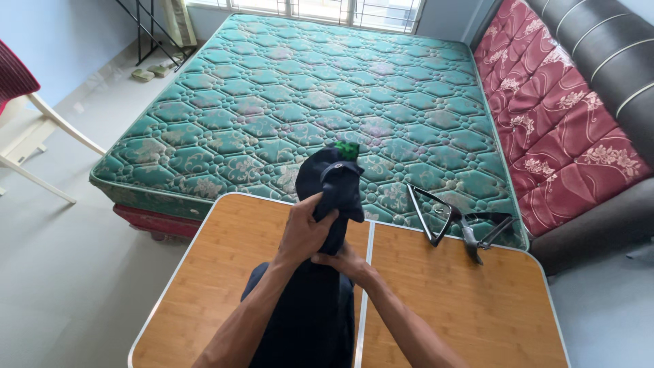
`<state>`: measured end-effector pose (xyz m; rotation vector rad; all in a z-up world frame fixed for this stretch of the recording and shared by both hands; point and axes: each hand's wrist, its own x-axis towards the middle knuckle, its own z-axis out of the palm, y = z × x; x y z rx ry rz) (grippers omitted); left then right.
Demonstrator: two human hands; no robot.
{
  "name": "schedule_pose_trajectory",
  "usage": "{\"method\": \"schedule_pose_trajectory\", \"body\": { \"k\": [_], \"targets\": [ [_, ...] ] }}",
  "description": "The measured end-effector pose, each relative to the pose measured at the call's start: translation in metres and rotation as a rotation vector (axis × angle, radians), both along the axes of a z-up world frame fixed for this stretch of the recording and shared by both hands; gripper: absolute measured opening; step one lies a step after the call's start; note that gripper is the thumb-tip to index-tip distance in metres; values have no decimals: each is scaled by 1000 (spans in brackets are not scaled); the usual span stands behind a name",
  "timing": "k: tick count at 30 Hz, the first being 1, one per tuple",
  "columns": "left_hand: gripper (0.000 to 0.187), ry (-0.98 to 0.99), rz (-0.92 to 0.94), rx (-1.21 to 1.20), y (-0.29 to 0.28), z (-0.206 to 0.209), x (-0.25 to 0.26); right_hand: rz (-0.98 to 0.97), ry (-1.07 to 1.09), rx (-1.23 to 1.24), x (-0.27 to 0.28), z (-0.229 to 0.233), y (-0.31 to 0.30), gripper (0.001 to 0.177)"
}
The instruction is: The person places a black long-sleeved shirt onto a white hanger and hangs it in a wooden wardrobe. The person then lays a dark blue uniform shirt on a table, places a black hanger inside it, and buttons the shirt from the bottom up to the collar.
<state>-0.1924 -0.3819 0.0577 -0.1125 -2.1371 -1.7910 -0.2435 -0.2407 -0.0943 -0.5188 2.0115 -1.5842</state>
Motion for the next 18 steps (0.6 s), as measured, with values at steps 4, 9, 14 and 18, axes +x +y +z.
{"method": "schedule_pose_trajectory", "body": {
  "k": [4,9,14,18],
  "targets": [
    [34,231,25,-314,12,34,-2,-105,275,-199,-24,4,-14,70],
    [105,408,101,-501,7,29,19,-207,403,-310,-25,20,0,61],
    [137,94,228,-619,9,-59,71,-460,-439,-861,-20,74,-23,46],
    [112,279,205,-856,8,-157,121,-410,-459,-909,-11,100,-36,47]
  ]
}}
